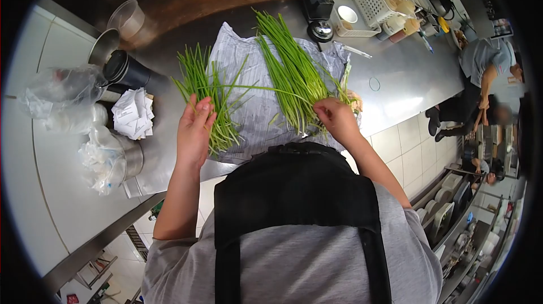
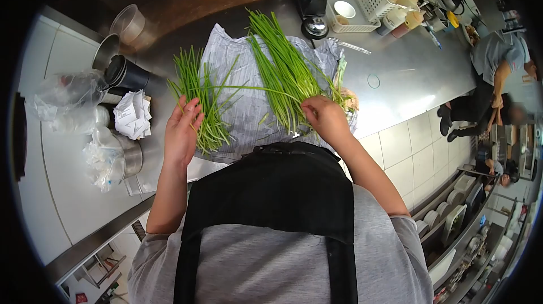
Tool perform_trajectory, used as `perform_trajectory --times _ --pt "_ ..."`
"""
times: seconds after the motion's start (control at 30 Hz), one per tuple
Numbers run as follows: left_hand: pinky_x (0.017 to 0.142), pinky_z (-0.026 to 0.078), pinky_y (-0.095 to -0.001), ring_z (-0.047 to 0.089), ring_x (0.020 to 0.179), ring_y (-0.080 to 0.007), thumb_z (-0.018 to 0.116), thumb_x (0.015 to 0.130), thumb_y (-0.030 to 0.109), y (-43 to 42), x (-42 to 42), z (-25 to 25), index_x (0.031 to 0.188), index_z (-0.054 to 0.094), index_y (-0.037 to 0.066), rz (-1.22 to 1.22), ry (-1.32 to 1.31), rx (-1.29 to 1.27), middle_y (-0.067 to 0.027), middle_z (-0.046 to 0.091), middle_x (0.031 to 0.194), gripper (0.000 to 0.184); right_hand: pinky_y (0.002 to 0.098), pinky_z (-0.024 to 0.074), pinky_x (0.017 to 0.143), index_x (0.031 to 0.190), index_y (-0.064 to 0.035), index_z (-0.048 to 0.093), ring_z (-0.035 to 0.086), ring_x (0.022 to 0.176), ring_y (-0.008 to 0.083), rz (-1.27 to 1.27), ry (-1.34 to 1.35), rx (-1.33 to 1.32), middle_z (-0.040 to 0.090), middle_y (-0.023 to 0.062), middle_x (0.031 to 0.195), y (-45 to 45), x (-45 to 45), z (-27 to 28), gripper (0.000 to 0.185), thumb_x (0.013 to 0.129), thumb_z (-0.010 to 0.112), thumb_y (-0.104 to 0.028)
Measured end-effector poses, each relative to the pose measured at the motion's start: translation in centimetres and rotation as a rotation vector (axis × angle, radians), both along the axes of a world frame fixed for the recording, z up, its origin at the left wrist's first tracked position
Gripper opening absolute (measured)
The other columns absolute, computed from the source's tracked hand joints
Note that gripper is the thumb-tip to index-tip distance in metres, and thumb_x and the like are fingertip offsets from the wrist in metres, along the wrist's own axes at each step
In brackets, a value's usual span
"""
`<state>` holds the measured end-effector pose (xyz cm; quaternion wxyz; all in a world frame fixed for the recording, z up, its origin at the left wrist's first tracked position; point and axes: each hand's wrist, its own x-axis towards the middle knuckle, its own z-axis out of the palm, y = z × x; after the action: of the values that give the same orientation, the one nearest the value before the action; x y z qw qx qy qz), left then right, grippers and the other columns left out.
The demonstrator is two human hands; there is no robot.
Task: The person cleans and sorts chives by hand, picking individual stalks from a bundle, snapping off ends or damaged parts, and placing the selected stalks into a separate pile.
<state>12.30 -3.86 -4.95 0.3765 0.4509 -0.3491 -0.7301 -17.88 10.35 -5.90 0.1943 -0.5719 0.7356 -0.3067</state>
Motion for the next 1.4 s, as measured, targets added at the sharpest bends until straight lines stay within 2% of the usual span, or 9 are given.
perform_trajectory --times 0.23,0.3,0.47,0.73,0.8,0.93,1.03,1.1,1.4 --pt "0.112 0.021 -0.0343 0.025 0.139 -0.0287 0.051 0.097 0.024 -0.2 -0.3 -1.0 0.148 0.006 0.001 -0.076 -0.268 -0.171 -0.0216 0.019 0.151 0.072 0.0412 0.0512 0.065 0.079 -0.0065 0.065 0.064 0.072 0.0310 0.082 0.163 0.082 0.065 0.0133 0.082 -3.4 1.2 -2.3 0.016 0.080 0.066 -0.023" --pt "0.113 0.019 -0.0370 0.022 0.139 -0.0231 0.044 0.099 0.030 -0.3 -0.7 0.0 0.149 0.010 0.003 -0.114 -0.192 -0.138 -0.0139 0.014 0.154 0.066 0.0425 0.0515 0.067 0.078 -0.0062 0.066 0.064 0.073 0.0325 0.218 0.253 0.418 0.065 0.0142 0.081 -4.0 2.4 -1.9 0.022 0.081 0.066 -0.028" --pt "0.112 0.017 -0.0323 0.022 0.139 -0.0194 0.037 0.101 0.036 -1.2 -0.5 -2.2 0.149 0.011 0.006 0.062 -0.129 -0.065 -0.0122 0.016 0.154 0.062 0.0436 0.0520 0.069 0.077 -0.0044 0.065 0.065 0.075 0.0330 0.220 0.308 0.406 0.065 0.0155 0.076 -4.0 2.9 -3.7 0.027 0.082 0.065 -0.031" --pt "0.113 0.014 -0.0328 0.019 0.142 -0.0250 0.035 0.102 0.029 -1.7 -0.4 -4.5 0.148 0.018 0.006 -0.117 -0.301 -0.426 -0.0148 0.015 0.155 0.055 0.0342 0.0464 0.060 0.083 -0.0010 0.061 0.058 0.061 0.0208 0.046 -0.178 0.218 0.060 0.0108 0.067 -2.5 0.5 -0.2 0.018 0.084 0.065 -0.018" --pt "0.113 0.016 -0.0442 0.015 0.142 -0.0348 0.040 0.099 0.023 -1.7 -0.9 -4.3 0.147 0.020 0.005 -0.154 -0.861 -0.700 -0.0227 0.018 0.152 0.055 0.0327 0.0459 0.060 0.084 -0.0010 0.060 0.057 0.061 0.0186 0.037 -0.196 0.242 0.060 0.0090 0.067 -2.1 0.0 0.7 0.017 0.083 0.066 -0.017" --pt "0.112 0.014 -0.0522 0.013 0.142 -0.0378 0.044 0.097 0.021 -2.2 -2.8 -2.6 0.148 0.021 0.007 -0.274 -0.948 -0.577 -0.0229 0.017 0.152 0.057 0.0343 0.0474 0.060 0.084 0.0002 0.061 0.060 0.062 0.0233 0.051 -0.236 0.350 0.063 0.0114 0.070 -1.3 0.3 2.1 0.016 0.081 0.068 -0.014" --pt "0.110 0.016 -0.0562 0.020 0.140 -0.0378 0.051 0.093 0.022 -1.9 -4.7 -1.5 0.143 0.035 0.011 -0.195 -1.564 -1.084 -0.0190 0.024 0.150 0.053 0.0343 0.0467 0.059 0.084 -0.0002 0.060 0.059 0.061 0.0226 0.070 -0.220 0.342 0.063 0.0105 0.069 -0.6 0.8 2.4 0.016 0.082 0.069 -0.014" --pt "0.110 0.022 -0.0504 0.032 0.135 -0.0338 0.061 0.086 0.021 -1.8 -6.2 -0.6 0.133 0.051 0.016 -0.453 -1.187 -1.411 -0.0152 0.037 0.144 0.048 0.0312 0.0453 0.058 0.084 -0.0007 0.060 0.056 0.061 0.0172 0.064 -0.227 0.337 0.061 0.0075 0.068 -0.2 1.0 2.3 0.015 0.083 0.069 -0.013" --pt "0.078 0.038 -0.0373 0.058 0.085 -0.0212 0.065 0.080 0.016 -4.1 -9.8 -3.2 0.089 0.069 0.015 -0.552 -1.040 -1.493 0.0011 0.061 0.084 0.009 0.0309 0.0441 0.057 0.084 -0.0007 0.061 0.054 0.058 0.0168 -0.041 -0.326 0.325 0.061 0.0086 0.067 1.6 0.7 1.8 0.014 0.082 0.069 -0.012"
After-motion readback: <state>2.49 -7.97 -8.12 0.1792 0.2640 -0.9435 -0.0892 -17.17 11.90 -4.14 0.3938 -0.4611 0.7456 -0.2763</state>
